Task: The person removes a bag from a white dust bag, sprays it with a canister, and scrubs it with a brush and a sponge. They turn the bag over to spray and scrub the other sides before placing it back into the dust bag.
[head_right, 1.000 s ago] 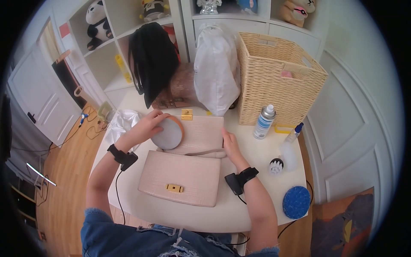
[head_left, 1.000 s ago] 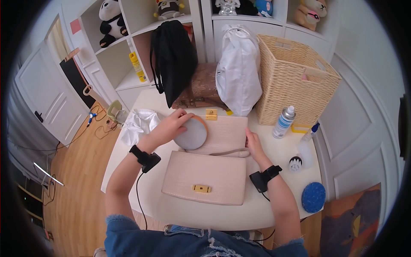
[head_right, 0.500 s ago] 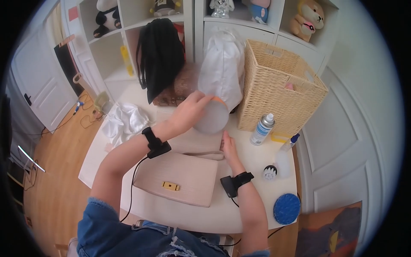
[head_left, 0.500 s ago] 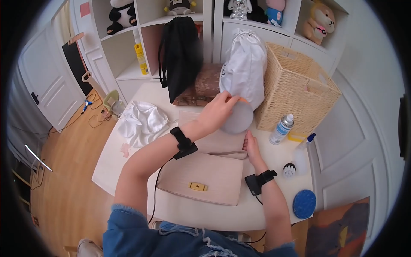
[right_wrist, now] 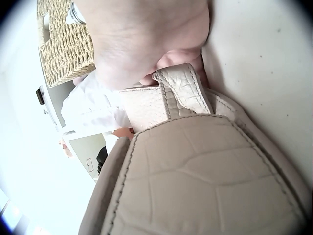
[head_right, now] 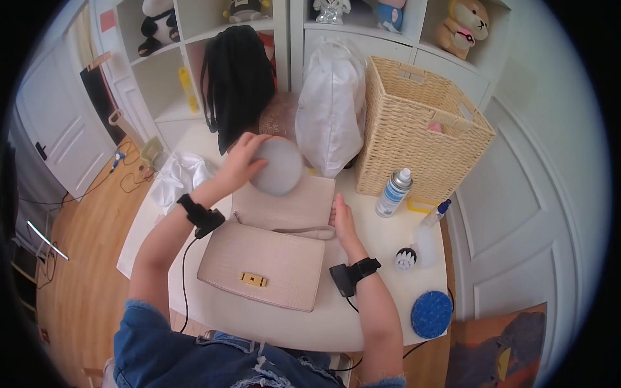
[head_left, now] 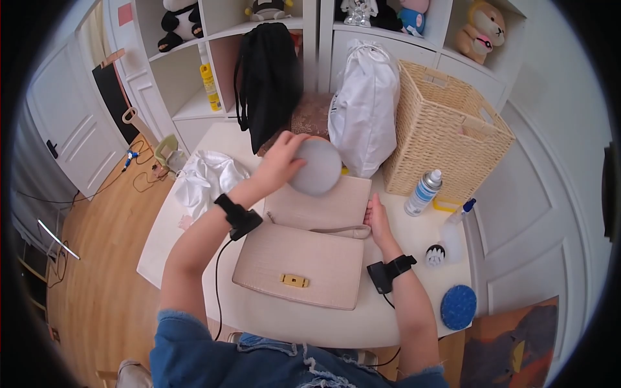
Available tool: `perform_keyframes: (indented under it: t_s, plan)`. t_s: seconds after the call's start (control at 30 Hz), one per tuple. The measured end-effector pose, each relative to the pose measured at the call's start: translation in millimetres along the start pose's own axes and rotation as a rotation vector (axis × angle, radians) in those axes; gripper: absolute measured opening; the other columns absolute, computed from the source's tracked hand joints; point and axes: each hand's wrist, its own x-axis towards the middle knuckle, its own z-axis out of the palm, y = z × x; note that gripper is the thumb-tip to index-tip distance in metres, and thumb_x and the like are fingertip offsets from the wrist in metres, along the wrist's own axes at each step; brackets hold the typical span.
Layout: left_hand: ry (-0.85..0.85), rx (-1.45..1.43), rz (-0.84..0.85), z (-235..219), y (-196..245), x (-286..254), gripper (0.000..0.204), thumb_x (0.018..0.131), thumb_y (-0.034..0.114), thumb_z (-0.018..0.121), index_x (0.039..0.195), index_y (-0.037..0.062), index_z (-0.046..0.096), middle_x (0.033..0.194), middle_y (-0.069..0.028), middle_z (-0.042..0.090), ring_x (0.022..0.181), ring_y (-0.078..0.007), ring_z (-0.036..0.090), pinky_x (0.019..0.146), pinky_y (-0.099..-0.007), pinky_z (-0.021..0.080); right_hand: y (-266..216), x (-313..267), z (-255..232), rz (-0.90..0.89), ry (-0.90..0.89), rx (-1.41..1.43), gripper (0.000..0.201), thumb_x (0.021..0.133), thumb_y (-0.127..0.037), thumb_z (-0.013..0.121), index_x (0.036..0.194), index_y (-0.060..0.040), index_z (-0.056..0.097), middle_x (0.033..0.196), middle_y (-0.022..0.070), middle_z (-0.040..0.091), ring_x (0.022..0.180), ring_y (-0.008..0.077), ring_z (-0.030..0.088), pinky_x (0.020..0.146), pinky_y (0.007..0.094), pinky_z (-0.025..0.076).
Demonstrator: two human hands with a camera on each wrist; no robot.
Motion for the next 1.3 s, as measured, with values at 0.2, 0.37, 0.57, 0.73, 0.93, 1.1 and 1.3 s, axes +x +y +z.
perform_keyframes:
  t_s: [0.2, 0.37, 0.57, 0.73, 0.93, 1.1, 1.3]
  plan:
    - [0.024, 0.036, -0.092, -41.7, -46.7, -44.5, 0.051, 0.078, 0.002, 0.065, 0.127, 0.0062, 0.049, 0.112, -0.0168, 0.05, 0.104, -0.0361, 0.053, 0.09, -0.0391, 0.046, -8.2, -7.0, 6.9, -0.027, 0.016, -0.011, 0.071, 0.097, -0.059, 0.032, 0.099, 0.0037, 0.065, 0.085, 0.0106, 0.067, 0.073, 0.0155, 0.066, 0.066, 0.0256, 0.053]
    - [0.046, 0.012, -0.241, -52.0, -50.7, -63.3, 0.053, 0.078, 0.001, 0.066, 0.128, 0.0058, 0.048, 0.113, -0.0167, 0.05, 0.107, -0.0359, 0.052, 0.093, -0.0393, 0.044, -6.9, -5.6, 6.1, -0.012, 0.026, -0.048, 0.07, 0.097, -0.059, 0.032, 0.098, 0.002, 0.066, 0.085, 0.0114, 0.068, 0.073, 0.016, 0.066, 0.066, 0.0256, 0.053]
    - [-0.238, 0.043, -0.012, -47.6, -16.8, -64.9, 0.053, 0.079, -0.003, 0.062, 0.129, 0.007, 0.048, 0.114, -0.0143, 0.049, 0.106, -0.0321, 0.052, 0.091, -0.0366, 0.046, -9.1, -6.8, 7.4, 0.008, 0.041, -0.031, 0.069, 0.097, -0.059, 0.033, 0.1, 0.0021, 0.065, 0.087, 0.0113, 0.068, 0.073, 0.016, 0.066, 0.066, 0.0258, 0.054]
    - [-0.125, 0.111, -0.044, -56.8, -15.3, -50.1, 0.052, 0.079, -0.002, 0.063, 0.128, 0.0077, 0.049, 0.114, -0.0139, 0.049, 0.106, -0.0319, 0.053, 0.09, -0.0365, 0.047, -9.5, -8.2, 7.0, -0.02, 0.016, -0.006, 0.065, 0.098, -0.056, 0.034, 0.101, 0.0021, 0.064, 0.087, 0.0103, 0.067, 0.073, 0.0153, 0.066, 0.066, 0.0256, 0.053]
    - [-0.259, 0.105, 0.047, -27.5, 3.0, -50.7, 0.05, 0.079, 0.0, 0.064, 0.127, 0.0083, 0.049, 0.114, -0.0143, 0.05, 0.106, -0.0321, 0.054, 0.09, -0.0377, 0.048, -12.1, -9.8, 8.5, -0.023, 0.016, -0.032, 0.065, 0.098, -0.055, 0.034, 0.102, 0.0021, 0.064, 0.088, 0.0098, 0.067, 0.074, 0.0147, 0.066, 0.067, 0.0256, 0.053]
    - [-0.304, 0.062, 0.118, -9.6, 23.0, -30.0, 0.048, 0.079, -0.001, 0.062, 0.125, 0.0073, 0.051, 0.112, -0.014, 0.05, 0.105, -0.0314, 0.054, 0.087, -0.0374, 0.048, -10.1, -9.2, 8.5, -0.026, 0.023, -0.021, 0.064, 0.098, -0.055, 0.035, 0.102, 0.0021, 0.064, 0.089, 0.0099, 0.067, 0.076, 0.0147, 0.066, 0.069, 0.0258, 0.053]
    - [-0.205, 0.12, 0.165, -6.1, 24.1, -5.5, 0.047, 0.077, -0.004, 0.06, 0.122, 0.0079, 0.053, 0.108, -0.0132, 0.05, 0.101, -0.0305, 0.056, 0.083, -0.0373, 0.05, -6.9, -7.6, 3.8, -0.022, 0.003, -0.025, 0.062, 0.098, -0.053, 0.038, 0.103, 0.0031, 0.062, 0.092, 0.0091, 0.067, 0.079, 0.0137, 0.065, 0.069, 0.0253, 0.052]
